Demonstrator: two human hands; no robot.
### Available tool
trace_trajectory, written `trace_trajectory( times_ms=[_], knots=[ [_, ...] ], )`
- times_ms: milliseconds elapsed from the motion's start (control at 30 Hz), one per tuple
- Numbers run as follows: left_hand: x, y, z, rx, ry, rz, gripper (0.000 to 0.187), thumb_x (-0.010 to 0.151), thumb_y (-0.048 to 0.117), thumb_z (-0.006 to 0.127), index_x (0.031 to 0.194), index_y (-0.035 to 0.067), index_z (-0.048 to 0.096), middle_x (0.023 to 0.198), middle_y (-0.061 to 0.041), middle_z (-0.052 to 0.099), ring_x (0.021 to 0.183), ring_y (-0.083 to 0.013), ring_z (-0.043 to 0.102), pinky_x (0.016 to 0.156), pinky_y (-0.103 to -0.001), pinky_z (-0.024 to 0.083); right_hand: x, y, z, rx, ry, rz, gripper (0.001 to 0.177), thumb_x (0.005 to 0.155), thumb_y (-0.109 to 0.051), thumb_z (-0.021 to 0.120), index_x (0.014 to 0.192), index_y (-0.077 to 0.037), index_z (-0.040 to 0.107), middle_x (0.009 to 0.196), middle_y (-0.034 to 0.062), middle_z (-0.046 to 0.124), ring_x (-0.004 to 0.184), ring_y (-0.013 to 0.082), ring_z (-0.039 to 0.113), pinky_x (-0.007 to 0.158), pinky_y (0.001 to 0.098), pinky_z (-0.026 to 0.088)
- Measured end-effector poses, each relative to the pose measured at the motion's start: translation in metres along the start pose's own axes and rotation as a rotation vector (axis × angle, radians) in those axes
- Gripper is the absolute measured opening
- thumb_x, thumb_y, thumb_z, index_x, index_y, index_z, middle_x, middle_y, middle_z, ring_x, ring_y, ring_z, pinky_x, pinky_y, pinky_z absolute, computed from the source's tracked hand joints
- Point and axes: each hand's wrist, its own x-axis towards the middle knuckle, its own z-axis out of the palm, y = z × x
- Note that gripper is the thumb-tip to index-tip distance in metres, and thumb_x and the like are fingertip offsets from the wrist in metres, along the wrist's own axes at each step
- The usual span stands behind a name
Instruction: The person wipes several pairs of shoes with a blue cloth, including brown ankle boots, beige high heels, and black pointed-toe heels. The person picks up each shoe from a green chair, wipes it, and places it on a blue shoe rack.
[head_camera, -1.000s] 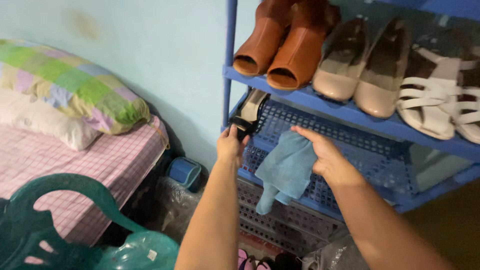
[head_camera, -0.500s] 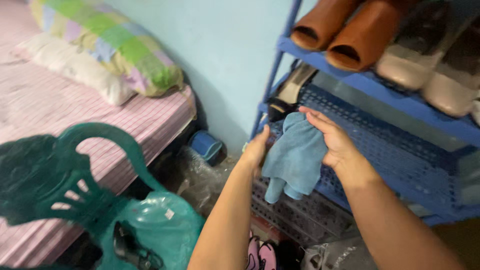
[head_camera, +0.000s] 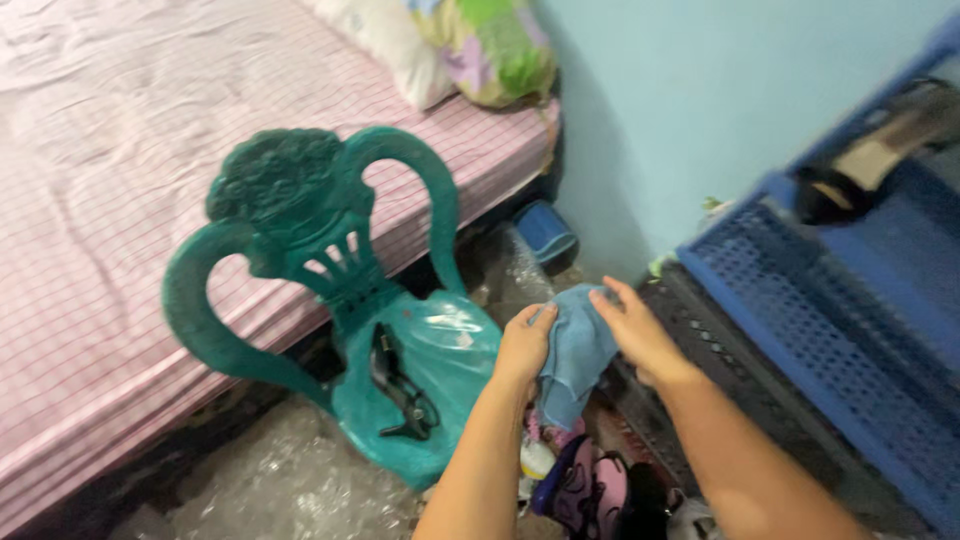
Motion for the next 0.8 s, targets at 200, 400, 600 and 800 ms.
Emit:
trace_trajectory(
  times_ms=[200,400,600,800],
  knots=[
    [-0.020,0.007,-0.089,-0.056,0.007,-0.127,0.053,0.105,0.050,0.042,0.126,0.008,0.067,0.126,-0.010,0.070,0.113,-0.0199,0.065,0.102,-0.034,0.048,0.005,0.027,0.126,0.460,-0.390,0.211,0.048,0.099,-0.044,0.053,0.138,-0.016,0.060,0.129,0.0051,0.069,0.115,0.0214,0.066,0.095,0.0421,0.053],
    [-0.001,-0.023,-0.206,0.174,0.319,-0.047,0.049,0.101,0.041,0.056,0.122,-0.001,0.072,0.117,-0.016,0.073,0.104,-0.0233,0.064,0.096,-0.038,0.049,0.025,0.065,0.226,0.565,-0.245,0.292,0.038,0.101,-0.033,0.058,0.131,-0.009,0.062,0.120,0.0137,0.068,0.105,0.0291,0.066,0.086,0.0492,0.056],
    [0.032,-0.108,-0.319,0.634,0.830,-0.169,0.054,0.086,0.033,0.074,0.127,0.001,0.059,0.117,-0.021,0.071,0.107,-0.0366,0.068,0.094,-0.044,0.053,0.036,0.071,0.271,0.535,-0.130,0.435,0.045,0.099,-0.033,0.057,0.139,-0.013,0.056,0.131,0.0096,0.067,0.113,0.0271,0.067,0.094,0.0529,0.055],
    [0.070,-0.197,-0.382,0.792,0.880,-0.346,0.067,0.086,0.037,0.076,0.131,-0.008,0.052,0.120,-0.030,0.068,0.115,-0.0455,0.065,0.100,-0.048,0.050,0.054,0.079,0.290,0.573,-0.190,0.435,0.050,0.097,-0.035,0.058,0.142,-0.013,0.055,0.133,0.0101,0.068,0.115,0.0268,0.067,0.095,0.0517,0.056]
  ],
)
